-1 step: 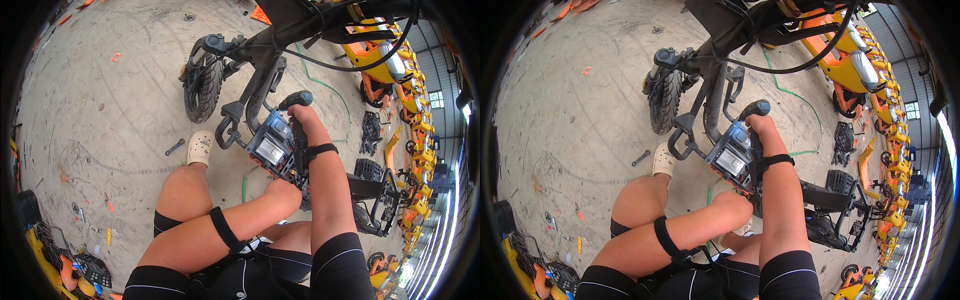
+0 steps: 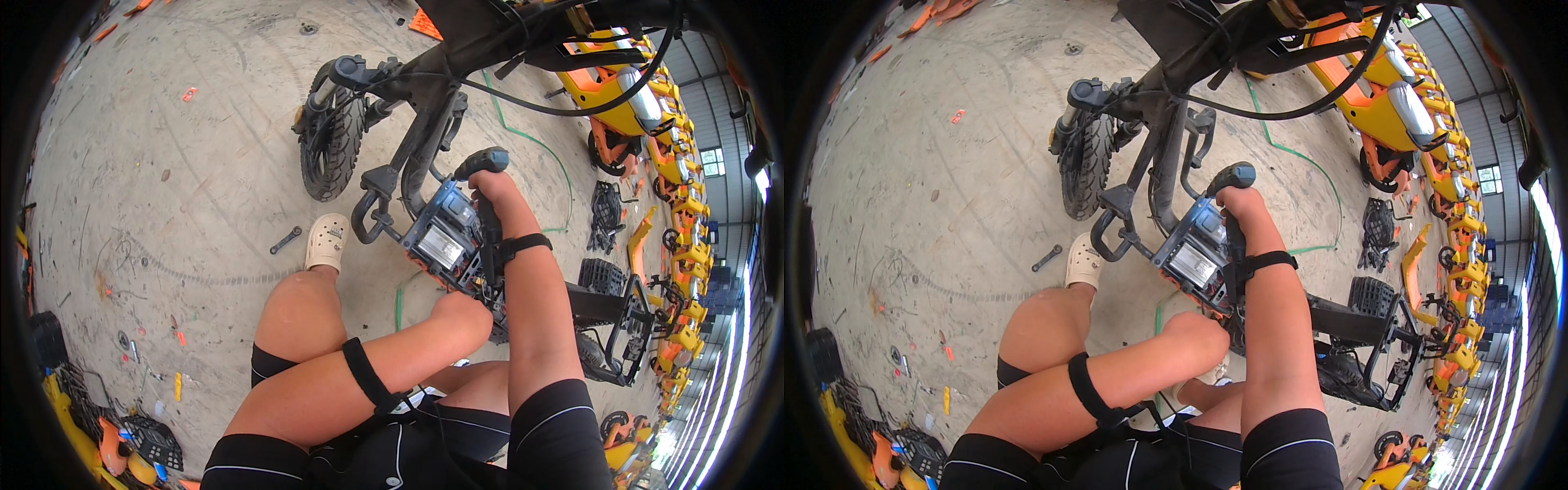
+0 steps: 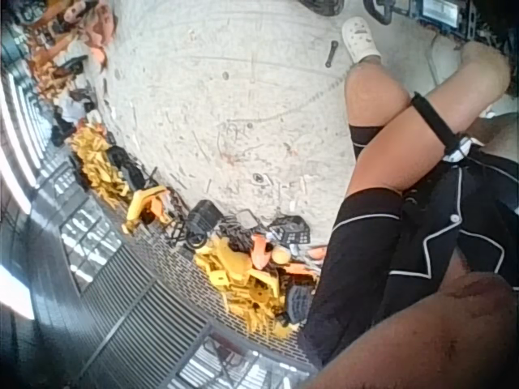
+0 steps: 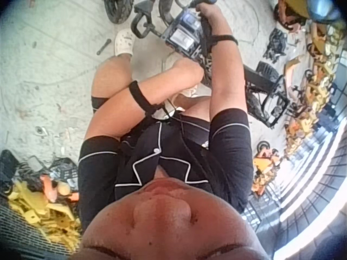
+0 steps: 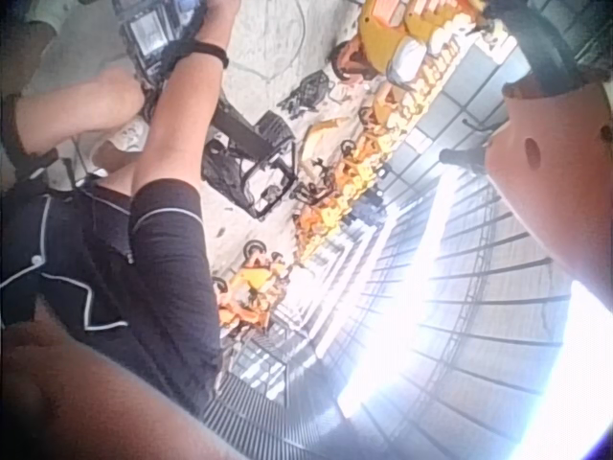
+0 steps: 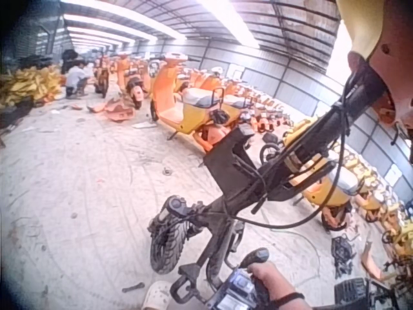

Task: The person uses a power drill and their hands to secure wiring and mechanical components to a motorcycle frame while seated on the floor.

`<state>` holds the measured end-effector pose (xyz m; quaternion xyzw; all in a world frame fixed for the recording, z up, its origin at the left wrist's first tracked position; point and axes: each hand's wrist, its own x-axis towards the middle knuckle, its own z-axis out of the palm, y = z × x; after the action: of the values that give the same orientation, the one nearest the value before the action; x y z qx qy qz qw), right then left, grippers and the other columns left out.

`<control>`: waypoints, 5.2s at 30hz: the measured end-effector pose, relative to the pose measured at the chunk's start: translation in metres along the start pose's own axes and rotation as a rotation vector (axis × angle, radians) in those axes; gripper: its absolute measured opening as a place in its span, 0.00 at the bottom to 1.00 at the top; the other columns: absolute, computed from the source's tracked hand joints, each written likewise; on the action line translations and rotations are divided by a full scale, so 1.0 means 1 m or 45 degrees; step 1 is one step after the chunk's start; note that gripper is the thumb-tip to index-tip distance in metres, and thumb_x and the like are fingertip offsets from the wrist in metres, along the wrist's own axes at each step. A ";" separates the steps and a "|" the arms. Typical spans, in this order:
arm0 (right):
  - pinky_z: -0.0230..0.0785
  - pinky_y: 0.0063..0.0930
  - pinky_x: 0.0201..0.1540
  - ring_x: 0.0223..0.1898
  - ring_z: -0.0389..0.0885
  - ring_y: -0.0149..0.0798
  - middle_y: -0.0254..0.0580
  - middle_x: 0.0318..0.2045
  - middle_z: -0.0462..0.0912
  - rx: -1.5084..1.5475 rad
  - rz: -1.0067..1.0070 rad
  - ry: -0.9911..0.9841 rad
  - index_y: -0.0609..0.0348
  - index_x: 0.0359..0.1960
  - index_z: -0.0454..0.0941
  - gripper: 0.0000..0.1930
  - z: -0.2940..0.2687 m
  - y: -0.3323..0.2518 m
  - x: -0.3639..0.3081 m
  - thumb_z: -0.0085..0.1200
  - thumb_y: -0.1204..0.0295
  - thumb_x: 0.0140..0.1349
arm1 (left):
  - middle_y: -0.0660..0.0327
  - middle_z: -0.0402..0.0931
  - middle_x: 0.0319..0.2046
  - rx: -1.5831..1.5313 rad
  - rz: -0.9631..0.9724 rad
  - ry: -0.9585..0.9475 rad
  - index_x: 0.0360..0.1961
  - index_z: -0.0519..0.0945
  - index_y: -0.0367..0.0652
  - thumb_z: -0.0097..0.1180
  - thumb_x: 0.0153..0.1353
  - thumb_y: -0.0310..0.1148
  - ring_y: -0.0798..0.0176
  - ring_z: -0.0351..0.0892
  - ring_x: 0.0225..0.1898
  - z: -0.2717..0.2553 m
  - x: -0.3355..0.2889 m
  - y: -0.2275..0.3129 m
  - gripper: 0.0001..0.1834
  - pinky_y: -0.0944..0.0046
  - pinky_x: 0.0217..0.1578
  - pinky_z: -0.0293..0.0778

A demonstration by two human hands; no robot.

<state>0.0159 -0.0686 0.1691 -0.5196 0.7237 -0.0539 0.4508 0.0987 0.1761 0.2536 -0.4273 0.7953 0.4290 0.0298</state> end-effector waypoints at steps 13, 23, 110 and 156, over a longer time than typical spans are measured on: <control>0.77 0.36 0.36 0.30 0.84 0.42 0.47 0.29 0.86 -0.640 -0.241 -0.095 0.65 0.27 0.84 0.12 -0.017 -0.022 -0.005 0.62 0.69 0.41 | 0.51 0.86 0.41 -0.027 -0.042 0.176 0.39 0.88 0.42 0.55 0.55 0.28 0.49 0.87 0.43 -0.012 0.006 -0.016 0.13 0.51 0.40 0.81; 0.74 0.30 0.26 0.25 0.81 0.35 0.41 0.32 0.84 0.655 -0.180 -0.018 0.64 0.41 0.80 0.15 -0.073 0.039 -0.132 0.63 0.74 0.51 | 0.49 0.85 0.42 -0.030 -0.085 0.001 0.41 0.87 0.40 0.53 0.57 0.33 0.46 0.85 0.46 -0.024 0.025 0.001 0.15 0.50 0.47 0.80; 0.75 0.28 0.32 0.27 0.81 0.33 0.44 0.34 0.85 1.401 -0.453 0.017 0.63 0.52 0.77 0.21 -0.138 0.246 -0.306 0.58 0.80 0.53 | 0.65 0.78 0.38 -2.003 0.151 0.312 0.53 0.76 0.43 0.46 0.77 0.43 0.78 0.64 0.21 0.022 0.119 0.043 0.16 0.76 0.19 0.62; 0.76 0.26 0.25 0.23 0.82 0.35 0.46 0.31 0.85 1.122 -0.088 -0.018 0.66 0.42 0.80 0.13 -0.149 0.277 -0.280 0.63 0.77 0.54 | 0.71 0.71 0.28 -2.598 -0.291 0.085 0.35 0.74 0.48 0.54 0.68 0.56 0.76 0.60 0.20 0.152 0.194 0.025 0.21 0.75 0.18 0.55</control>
<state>-0.2701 0.2230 0.2724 -0.3019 0.6106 -0.3689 0.6324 -0.0905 0.1639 0.0940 -0.3340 0.0067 0.8832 -0.3290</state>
